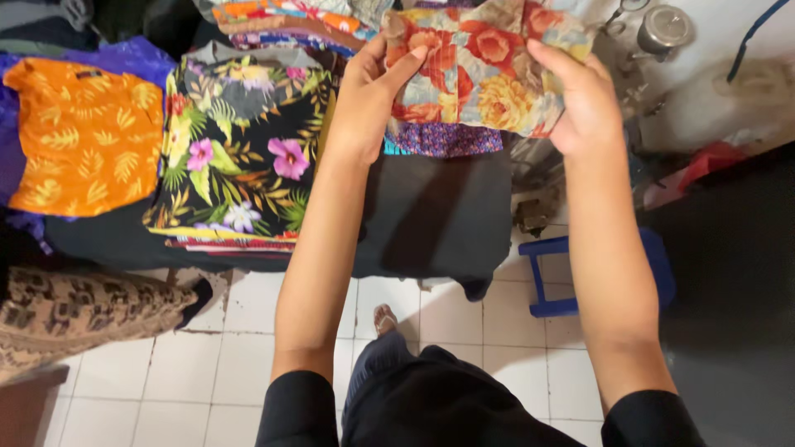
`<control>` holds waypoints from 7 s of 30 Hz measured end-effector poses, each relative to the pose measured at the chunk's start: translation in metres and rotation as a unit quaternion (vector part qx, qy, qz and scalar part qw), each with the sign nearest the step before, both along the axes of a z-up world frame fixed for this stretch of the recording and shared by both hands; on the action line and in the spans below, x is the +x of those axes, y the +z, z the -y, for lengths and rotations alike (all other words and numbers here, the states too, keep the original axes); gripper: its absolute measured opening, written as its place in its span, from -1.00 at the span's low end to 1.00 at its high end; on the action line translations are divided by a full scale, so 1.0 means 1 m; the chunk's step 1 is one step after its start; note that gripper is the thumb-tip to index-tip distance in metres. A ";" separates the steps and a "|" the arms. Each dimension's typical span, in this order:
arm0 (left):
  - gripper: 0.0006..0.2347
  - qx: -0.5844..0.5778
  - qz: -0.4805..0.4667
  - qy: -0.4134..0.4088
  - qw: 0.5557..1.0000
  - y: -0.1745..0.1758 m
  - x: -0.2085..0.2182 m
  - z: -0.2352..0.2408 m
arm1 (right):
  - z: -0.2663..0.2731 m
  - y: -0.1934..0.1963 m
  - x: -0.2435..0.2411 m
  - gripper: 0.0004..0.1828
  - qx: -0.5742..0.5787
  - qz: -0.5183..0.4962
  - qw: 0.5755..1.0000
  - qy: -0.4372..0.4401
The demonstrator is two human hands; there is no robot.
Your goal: The person folds various shirts and garments on a table, using a spray bottle to mist each item before folding. The person handles multiple shirts, including patterned and solid colors, smoothing them out and stacking them into a neat pile.
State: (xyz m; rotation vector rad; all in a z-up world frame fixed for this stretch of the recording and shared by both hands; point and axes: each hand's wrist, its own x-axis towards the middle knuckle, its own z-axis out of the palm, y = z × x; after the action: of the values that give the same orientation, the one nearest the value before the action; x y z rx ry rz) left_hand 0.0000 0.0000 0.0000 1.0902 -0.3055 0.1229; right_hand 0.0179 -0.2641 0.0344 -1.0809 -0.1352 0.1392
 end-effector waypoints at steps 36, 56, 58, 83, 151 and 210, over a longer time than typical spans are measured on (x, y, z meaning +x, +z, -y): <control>-0.36 0.486 -0.049 0.355 0.797 -0.186 -0.031 0.034 | 0.019 -0.251 -0.015 -0.48 -0.482 0.079 0.838 -0.244; -0.64 0.358 0.033 0.357 0.862 -0.107 0.063 0.002 | 0.023 -0.186 0.107 -0.58 -0.398 0.213 0.887 -0.097; -0.61 0.452 0.093 0.367 0.808 -0.119 0.039 0.003 | 0.025 -0.191 0.093 -0.52 -0.447 0.226 0.859 -0.109; -0.86 0.016 -0.285 0.009 0.958 -0.149 -0.121 0.006 | 0.002 -0.218 -0.119 -0.65 -0.111 -0.241 0.964 -0.013; -0.43 0.578 0.071 0.139 0.801 -0.074 -0.124 -0.256 | -0.369 -0.094 -0.144 -0.36 -0.656 0.204 0.719 -0.105; -0.37 0.526 -0.010 0.357 0.772 0.014 -0.160 -0.146 | -0.276 -0.030 0.041 -0.52 -0.541 0.469 0.698 -0.009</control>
State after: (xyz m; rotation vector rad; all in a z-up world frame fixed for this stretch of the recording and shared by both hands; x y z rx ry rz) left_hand -0.1605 0.1462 0.0143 2.3035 0.1301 0.6811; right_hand 0.0586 0.0122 0.0041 -2.2754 -1.0800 -0.4471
